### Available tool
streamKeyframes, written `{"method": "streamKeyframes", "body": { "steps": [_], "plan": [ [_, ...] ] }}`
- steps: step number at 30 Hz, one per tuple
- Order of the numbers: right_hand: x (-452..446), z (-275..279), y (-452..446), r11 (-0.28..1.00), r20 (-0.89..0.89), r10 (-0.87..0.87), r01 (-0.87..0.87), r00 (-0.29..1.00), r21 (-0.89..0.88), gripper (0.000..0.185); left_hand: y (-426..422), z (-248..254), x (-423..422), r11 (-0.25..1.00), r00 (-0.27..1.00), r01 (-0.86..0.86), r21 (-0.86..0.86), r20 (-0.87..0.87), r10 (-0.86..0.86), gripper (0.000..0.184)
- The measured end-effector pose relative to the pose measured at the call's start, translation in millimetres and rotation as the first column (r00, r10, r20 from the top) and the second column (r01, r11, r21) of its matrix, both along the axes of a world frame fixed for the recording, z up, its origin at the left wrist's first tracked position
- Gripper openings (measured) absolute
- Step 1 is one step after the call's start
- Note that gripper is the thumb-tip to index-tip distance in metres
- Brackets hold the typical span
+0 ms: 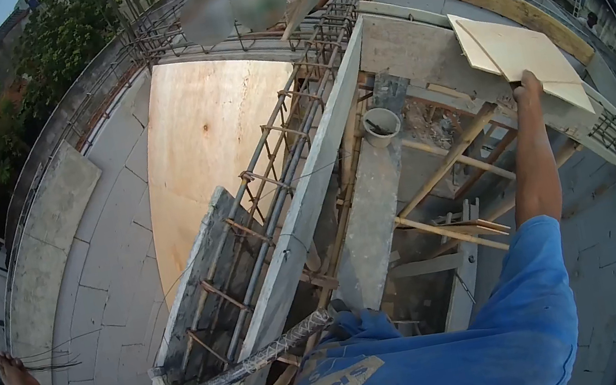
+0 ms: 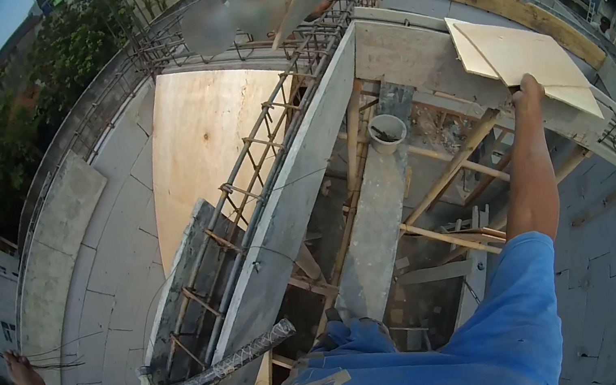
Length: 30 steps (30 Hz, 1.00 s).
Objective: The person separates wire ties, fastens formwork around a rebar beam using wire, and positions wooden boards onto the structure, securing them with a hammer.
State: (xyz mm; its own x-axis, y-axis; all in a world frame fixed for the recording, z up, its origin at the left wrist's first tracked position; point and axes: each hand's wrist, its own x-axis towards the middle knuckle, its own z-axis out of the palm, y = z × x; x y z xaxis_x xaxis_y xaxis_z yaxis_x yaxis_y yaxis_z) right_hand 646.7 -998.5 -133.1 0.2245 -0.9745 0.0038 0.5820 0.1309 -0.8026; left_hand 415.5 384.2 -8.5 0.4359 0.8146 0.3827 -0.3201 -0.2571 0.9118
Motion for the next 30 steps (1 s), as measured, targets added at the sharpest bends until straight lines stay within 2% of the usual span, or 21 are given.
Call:
{"method": "streamKeyframes", "body": {
  "steps": [1, 3, 4, 6, 9, 11, 12, 13, 15, 17, 19, 20, 21, 23, 25, 27, 30],
  "plan": [
    [-2, -8, -13, 0.987, -0.018, 0.116, -0.117, 0.993, -0.107, 0.029, -5, 3, 0, 1.000, 1.000, 0.003, 0.026, -0.008, -0.003, 0.022],
    [6, -16, -35, 0.974, 0.040, 0.187, -0.179, 0.982, -0.141, 0.027, -9, 7, 0, 0.996, 0.997, 0.082, 0.046, -0.002, -0.082, 0.022],
    [10, -18, -42, 0.969, 0.026, 0.208, -0.202, 0.978, -0.142, 0.027, -11, 9, -1, 0.997, 0.998, 0.060, 0.042, -0.016, -0.060, 0.022],
    [18, -14, -53, 0.989, 0.136, 0.141, -0.146, 0.981, 0.027, 0.031, -25, 10, -3, 0.993, 0.997, 0.070, 0.098, -0.046, -0.066, 0.023],
    [19, -13, -66, 0.969, 0.127, 0.215, -0.228, 0.968, 0.092, 0.035, -39, 12, -10, 0.988, 0.993, 0.076, 0.136, -0.104, -0.062, 0.023],
    [-1, 3, -28, 0.954, 0.092, 0.233, -0.246, 0.968, 0.173, 0.047, -47, 13, -15, 0.985, 0.990, 0.067, 0.160, -0.133, -0.045, 0.024],
    [-7, 27, 28, 0.985, -0.176, -0.130, 0.148, 0.976, 0.091, 0.053, -55, 15, -17, 0.971, 0.988, 0.092, 0.220, -0.145, -0.061, 0.025],
    [-17, 60, 100, 0.865, -0.482, -0.447, 0.501, 0.753, -0.020, 0.059, -68, 18, -18, 0.954, 0.986, 0.112, 0.279, -0.151, -0.072, 0.026],
    [-34, 76, 135, 0.857, -0.381, -0.516, 0.457, 0.767, -0.240, 0.069, -107, 30, -17, 0.955, 0.994, 0.007, 0.296, -0.110, 0.027, 0.028],
    [-45, 114, 183, 0.797, -0.005, -0.440, 0.388, 0.898, -0.463, 0.059, -111, 37, -19, 0.892, 0.975, 0.149, 0.427, -0.213, -0.060, 0.028],
    [-55, 160, 198, 0.576, 0.208, -0.318, 0.363, 0.925, -0.733, 0.045, -131, 50, -8, 0.882, 0.977, 0.141, 0.450, -0.207, -0.050, 0.029],
    [-75, 197, 262, 0.544, 0.271, -0.227, 0.353, 0.935, -0.761, 0.042, -146, 57, -1, 0.870, 0.979, 0.135, 0.474, -0.200, -0.043, 0.029],
    [-97, 232, 327, 0.427, 0.347, -0.137, 0.371, 0.928, -0.824, 0.031, -162, 64, 5, 0.869, 0.979, 0.142, 0.474, -0.197, -0.052, 0.029],
    [-140, 286, 404, 0.117, 0.394, -0.069, 0.400, 0.917, -0.909, 0.030, -202, 76, 18, 0.810, 0.966, 0.211, 0.547, -0.241, -0.088, 0.029],
    [-174, 324, 471, -0.211, 0.399, 0.068, 0.404, 0.914, -0.890, 0.030, -242, 85, 34, 0.766, 0.957, 0.263, 0.587, -0.262, -0.127, 0.030],
    [-201, 344, 526, -0.519, 0.285, 0.143, 0.317, 0.948, -0.794, 0.030, -278, 93, 46, 0.712, 0.944, 0.319, 0.625, -0.278, -0.178, 0.030],
    [-225, 348, 586, -0.801, 0.047, 0.085, 0.096, 0.995, -0.591, 0.031, -317, 105, 65, 0.601, 0.905, 0.424, 0.678, -0.289, -0.312, 0.032]
  ]
}}
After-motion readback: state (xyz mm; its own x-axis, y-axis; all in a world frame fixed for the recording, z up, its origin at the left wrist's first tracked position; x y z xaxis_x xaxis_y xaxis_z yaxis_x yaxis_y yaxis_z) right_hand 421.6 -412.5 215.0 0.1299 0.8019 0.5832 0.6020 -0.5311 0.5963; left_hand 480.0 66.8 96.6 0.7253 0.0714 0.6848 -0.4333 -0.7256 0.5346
